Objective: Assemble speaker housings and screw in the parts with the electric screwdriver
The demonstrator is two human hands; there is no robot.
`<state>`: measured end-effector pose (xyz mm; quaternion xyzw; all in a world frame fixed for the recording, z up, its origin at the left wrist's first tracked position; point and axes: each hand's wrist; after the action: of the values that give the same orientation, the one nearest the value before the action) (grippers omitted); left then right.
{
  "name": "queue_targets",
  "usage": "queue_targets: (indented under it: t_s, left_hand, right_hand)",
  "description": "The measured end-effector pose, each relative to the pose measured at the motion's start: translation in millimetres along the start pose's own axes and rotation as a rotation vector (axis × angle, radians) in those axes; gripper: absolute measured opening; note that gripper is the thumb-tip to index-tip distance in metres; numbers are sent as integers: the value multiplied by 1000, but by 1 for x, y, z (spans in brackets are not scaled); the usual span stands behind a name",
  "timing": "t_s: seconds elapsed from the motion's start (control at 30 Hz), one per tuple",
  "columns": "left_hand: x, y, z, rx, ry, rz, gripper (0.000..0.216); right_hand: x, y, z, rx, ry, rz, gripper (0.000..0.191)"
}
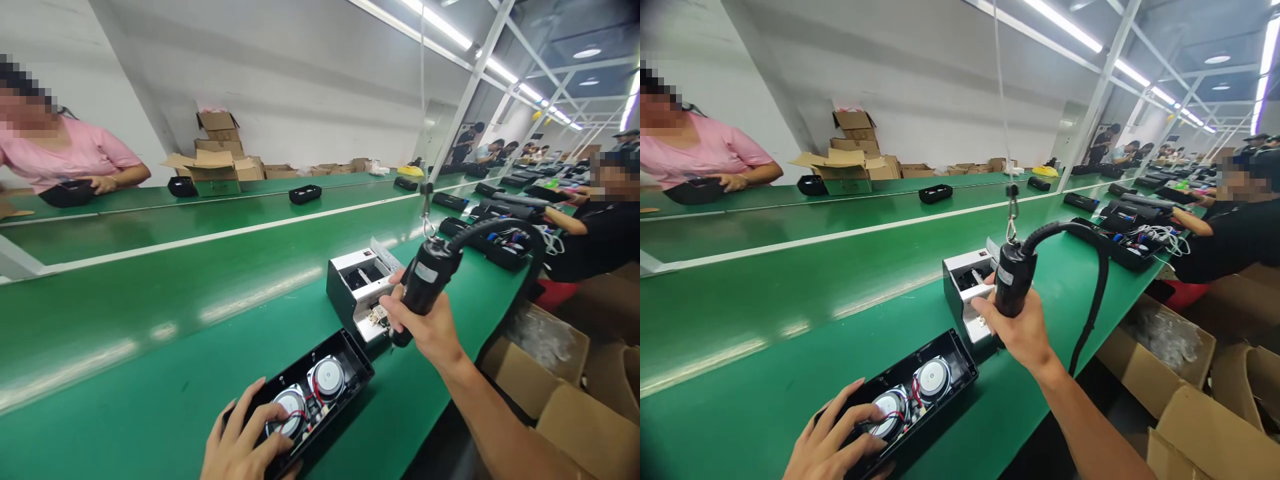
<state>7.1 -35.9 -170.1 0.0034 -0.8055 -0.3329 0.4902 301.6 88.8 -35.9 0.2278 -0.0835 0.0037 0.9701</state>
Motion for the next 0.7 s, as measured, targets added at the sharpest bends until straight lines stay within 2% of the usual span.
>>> queue_targets:
  t_s: [0.13,0.2,0.33,0.47,0.6,0.7]
  left_hand:
    - [10,5,-10,60,-7,60,20]
    - [15,6,-11,66,-31,99,20]
    - [16,5,-12,130,-92,103,15]
    - [7,2,-17,226,-96,63,10]
    - [1,1,-15,230,-75,67,8]
    - [0,1,-14,194,-59,58,5]
  right_hand:
    - [-27,-31,23,26,293,130,27]
    - [-45,-48,33,39,369,169,28]
    - [-79,-72,41,47,320,262,33]
    - [-104,-77,42,76,321,334,39]
    - [-113,-71,46,184,243,290,40]
    - [-114,-69,49,180,185,338,38]
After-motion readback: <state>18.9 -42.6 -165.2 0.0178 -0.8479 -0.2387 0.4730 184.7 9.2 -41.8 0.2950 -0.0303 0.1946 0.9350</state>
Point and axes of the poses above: each hand's wrist, its own y-axis towards the middle knuckle, its own x-axis out of the back of the hand, z = x × y, and after that the axes turned 12 degrees about -y, right-handed
